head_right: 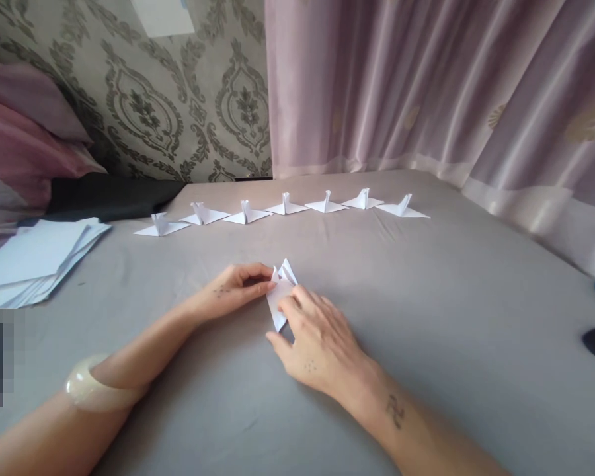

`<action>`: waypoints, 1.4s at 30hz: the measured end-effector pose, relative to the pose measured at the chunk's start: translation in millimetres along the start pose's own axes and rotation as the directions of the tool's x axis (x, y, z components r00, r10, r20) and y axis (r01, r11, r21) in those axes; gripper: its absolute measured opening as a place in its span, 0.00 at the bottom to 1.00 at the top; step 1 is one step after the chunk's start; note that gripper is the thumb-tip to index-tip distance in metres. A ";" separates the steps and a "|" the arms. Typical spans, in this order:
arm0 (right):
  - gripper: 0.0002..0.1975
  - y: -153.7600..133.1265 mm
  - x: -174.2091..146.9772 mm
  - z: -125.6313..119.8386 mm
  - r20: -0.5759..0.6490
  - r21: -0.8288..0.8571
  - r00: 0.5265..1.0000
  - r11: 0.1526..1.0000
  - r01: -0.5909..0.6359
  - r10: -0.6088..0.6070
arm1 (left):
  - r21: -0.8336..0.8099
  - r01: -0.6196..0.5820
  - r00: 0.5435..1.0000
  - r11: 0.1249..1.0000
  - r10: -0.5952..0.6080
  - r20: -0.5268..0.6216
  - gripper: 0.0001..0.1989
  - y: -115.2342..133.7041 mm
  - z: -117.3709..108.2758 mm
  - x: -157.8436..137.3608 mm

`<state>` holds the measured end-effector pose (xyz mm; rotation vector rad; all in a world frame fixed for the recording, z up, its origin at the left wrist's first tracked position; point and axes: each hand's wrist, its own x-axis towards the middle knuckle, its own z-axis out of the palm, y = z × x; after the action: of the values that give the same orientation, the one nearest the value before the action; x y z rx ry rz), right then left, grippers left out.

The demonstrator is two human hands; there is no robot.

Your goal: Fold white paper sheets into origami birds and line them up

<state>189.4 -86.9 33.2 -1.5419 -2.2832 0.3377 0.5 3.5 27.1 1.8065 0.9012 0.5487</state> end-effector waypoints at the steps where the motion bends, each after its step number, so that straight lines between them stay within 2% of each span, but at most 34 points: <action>1: 0.04 0.0 -0.7 1.5 -0.010 -0.044 1.000 0.999 0.025 -0.025 | -0.001 0.001 1.000 1.000 -0.001 -0.008 0.14 0.1 0.5 0.6; 2: 0.02 1.2 -0.7 2.7 -0.020 -0.086 0.999 0.995 0.049 -0.051 | 0.004 0.000 1.000 1.000 0.001 -0.018 0.14 0.4 1.0 1.1; 5: 0.10 6.6 0.9 5.1 -0.045 -0.178 0.991 0.977 0.117 -0.127 | 0.030 -0.025 0.999 0.999 0.026 -0.032 0.12 1.3 3.7 2.3; 9: 0.11 8.4 2.3 4.1 -0.073 -0.242 0.973 0.951 0.195 -0.218 | 0.185 -0.052 0.993 0.981 0.071 -0.099 0.08 -1.9 12.9 6.1; 11: 0.10 6.4 1.8 2.1 -0.077 -0.263 0.969 0.943 0.206 -0.233 | 0.254 -0.060 0.985 0.965 0.098 -0.140 0.10 -4.3 19.1 8.9; 14: 0.10 3.3 0.8 -2.5 -0.078 -0.256 0.969 0.944 0.209 -0.235 | 0.222 -0.074 0.982 0.972 0.110 -0.157 0.14 -5.1 26.8 11.9; 16: 0.10 2.7 1.2 -6.2 -0.102 -0.182 0.976 0.968 0.170 -0.190 | 0.160 -0.083 0.975 0.984 0.113 -0.192 0.14 -2.2 29.7 11.8; 19: 0.08 3.2 3.6 -11.6 -0.191 0.061 0.982 0.998 0.020 -0.008 | 0.100 -0.112 0.951 0.989 0.136 -0.276 0.12 6.3 32.1 7.5; 22: 0.06 3.1 6.4 -15.1 -0.275 0.296 0.952 0.954 -0.050 0.135 | 0.121 -0.157 0.934 0.980 0.187 -0.304 0.10 14.8 36.0 0.4; 25: 0.05 1.9 7.9 -16.4 -0.283 0.404 0.937 0.911 -0.077 0.205 | 0.231 -0.202 0.921 0.952 0.265 -0.284 0.09 17.9 42.4 -5.2; 32: 0.05 -1.3 9.5 -23.6 -0.179 0.517 0.917 0.827 -0.222 0.358 | 0.585 -0.251 0.875 0.771 0.439 -0.204 0.10 9.7 48.5 -9.5; 36: 0.10 -2.7 9.2 -27.7 -0.069 0.604 0.917 0.748 -0.274 0.392 | 0.761 -0.253 0.831 0.598 0.537 -0.145 0.11 10.8 47.2 -11.6; 39: 0.14 -4.2 9.7 -30.4 0.001 0.620 0.901 0.706 -0.341 0.435 | 0.838 -0.266 0.794 0.477 0.601 -0.090 0.11 12.8 48.1 -12.7; 42: 0.13 -5.7 10.9 -32.5 -0.013 0.601 0.883 0.709 -0.368 0.469 | 0.853 -0.277 0.784 0.442 0.617 -0.065 0.12 12.6 49.4 -12.9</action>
<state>194.8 -79.1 66.6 -1.6413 -1.4570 0.9065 31.9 -38.0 19.6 2.9465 0.9905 0.9573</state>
